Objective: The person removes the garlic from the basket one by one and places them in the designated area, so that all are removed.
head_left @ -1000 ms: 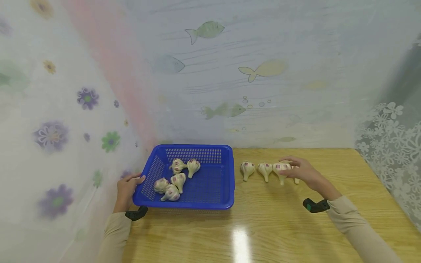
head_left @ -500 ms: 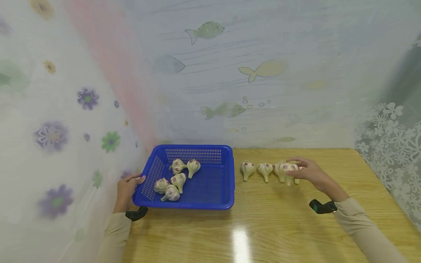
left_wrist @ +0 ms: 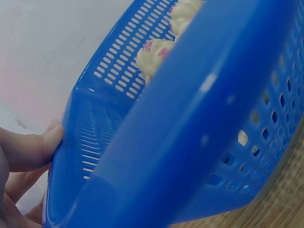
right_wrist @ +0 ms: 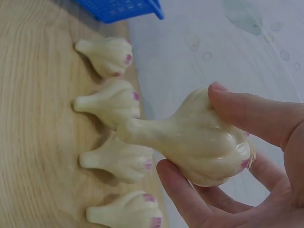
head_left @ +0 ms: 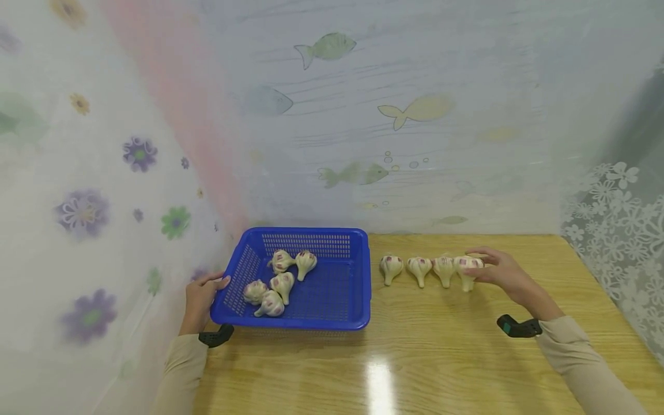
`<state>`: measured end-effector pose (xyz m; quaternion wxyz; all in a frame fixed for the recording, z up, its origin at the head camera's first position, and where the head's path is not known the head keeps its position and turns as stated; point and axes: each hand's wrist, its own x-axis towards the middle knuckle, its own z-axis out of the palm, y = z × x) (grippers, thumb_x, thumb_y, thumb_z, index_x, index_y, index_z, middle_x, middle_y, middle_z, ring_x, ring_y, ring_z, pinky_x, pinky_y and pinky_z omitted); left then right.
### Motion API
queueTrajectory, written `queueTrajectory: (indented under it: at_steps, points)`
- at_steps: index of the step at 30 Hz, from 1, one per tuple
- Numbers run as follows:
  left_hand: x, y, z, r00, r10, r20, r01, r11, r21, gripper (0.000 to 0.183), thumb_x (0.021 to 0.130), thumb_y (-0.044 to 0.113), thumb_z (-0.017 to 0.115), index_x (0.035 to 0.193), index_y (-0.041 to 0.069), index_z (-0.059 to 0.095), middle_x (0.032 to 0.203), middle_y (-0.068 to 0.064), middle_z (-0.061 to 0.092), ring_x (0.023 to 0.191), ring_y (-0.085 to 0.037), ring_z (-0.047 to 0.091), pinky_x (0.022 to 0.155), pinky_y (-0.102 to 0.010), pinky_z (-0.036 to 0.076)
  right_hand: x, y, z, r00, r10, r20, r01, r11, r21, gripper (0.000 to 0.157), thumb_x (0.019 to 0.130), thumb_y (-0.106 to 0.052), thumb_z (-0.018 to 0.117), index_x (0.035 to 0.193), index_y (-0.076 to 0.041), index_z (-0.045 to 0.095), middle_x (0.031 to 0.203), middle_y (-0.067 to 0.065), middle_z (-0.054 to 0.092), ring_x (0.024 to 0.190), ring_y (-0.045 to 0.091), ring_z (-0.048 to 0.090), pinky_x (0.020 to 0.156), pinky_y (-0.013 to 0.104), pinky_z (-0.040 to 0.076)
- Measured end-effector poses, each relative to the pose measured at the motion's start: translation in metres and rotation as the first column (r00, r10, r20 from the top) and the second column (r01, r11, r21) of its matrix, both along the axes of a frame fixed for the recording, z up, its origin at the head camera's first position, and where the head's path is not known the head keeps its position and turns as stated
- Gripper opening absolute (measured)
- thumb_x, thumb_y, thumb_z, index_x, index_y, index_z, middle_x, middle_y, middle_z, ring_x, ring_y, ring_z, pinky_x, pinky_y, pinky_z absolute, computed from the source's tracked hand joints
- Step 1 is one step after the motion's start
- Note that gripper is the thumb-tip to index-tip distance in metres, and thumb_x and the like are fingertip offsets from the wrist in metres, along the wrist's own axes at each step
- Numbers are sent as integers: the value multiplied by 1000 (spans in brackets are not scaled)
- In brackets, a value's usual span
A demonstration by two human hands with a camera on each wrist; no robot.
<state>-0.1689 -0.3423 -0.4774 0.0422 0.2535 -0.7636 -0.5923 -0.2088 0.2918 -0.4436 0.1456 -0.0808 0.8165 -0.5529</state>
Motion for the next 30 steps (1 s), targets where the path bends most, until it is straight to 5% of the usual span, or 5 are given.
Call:
queueTrajectory:
  at_steps: [4,7,12,21,30]
  points:
    - [0,0,-1,1000,0,0,0,1000,1,50,88,23,68,132,2,55,124,-19,55,79,-11,64,70,-26,53,0,3,0,1000,-16,7,16,1000,3,66,91,-21,64,142,4,30,145,35,15,121,42,42,84,39,51]
    - [1,0,0,1000,-5,1,5,1000,3,50,88,23,67,132,2,55,125,-20,54,80,-11,63,70,-26,53,0,6,0,999,-33,17,33,999,1,67,91,-22,64,143,4,29,144,36,16,108,23,55,84,37,51]
    - [1,0,1,1000,-17,1,17,1000,17,50,89,22,67,132,2,54,124,-18,55,82,-11,63,71,-26,52,0,11,-3,998,-49,27,49,999,-21,65,92,-22,63,143,2,31,141,35,22,92,-2,56,86,37,50]
    - [1,1,2,1000,-4,-2,4,1000,21,46,89,18,66,131,2,55,119,-16,58,81,-12,63,70,-26,53,-2,22,-10,996,-62,70,64,997,-37,65,92,-23,63,144,-2,31,146,40,5,90,-6,55,90,41,48]
    - [0,0,1,1000,1,0,-1,999,35,47,89,18,66,132,2,54,124,-19,55,81,-12,63,70,-27,53,-3,36,-18,992,-77,104,84,994,-65,55,91,-22,64,141,-17,40,147,39,2,91,-5,56,88,36,49]
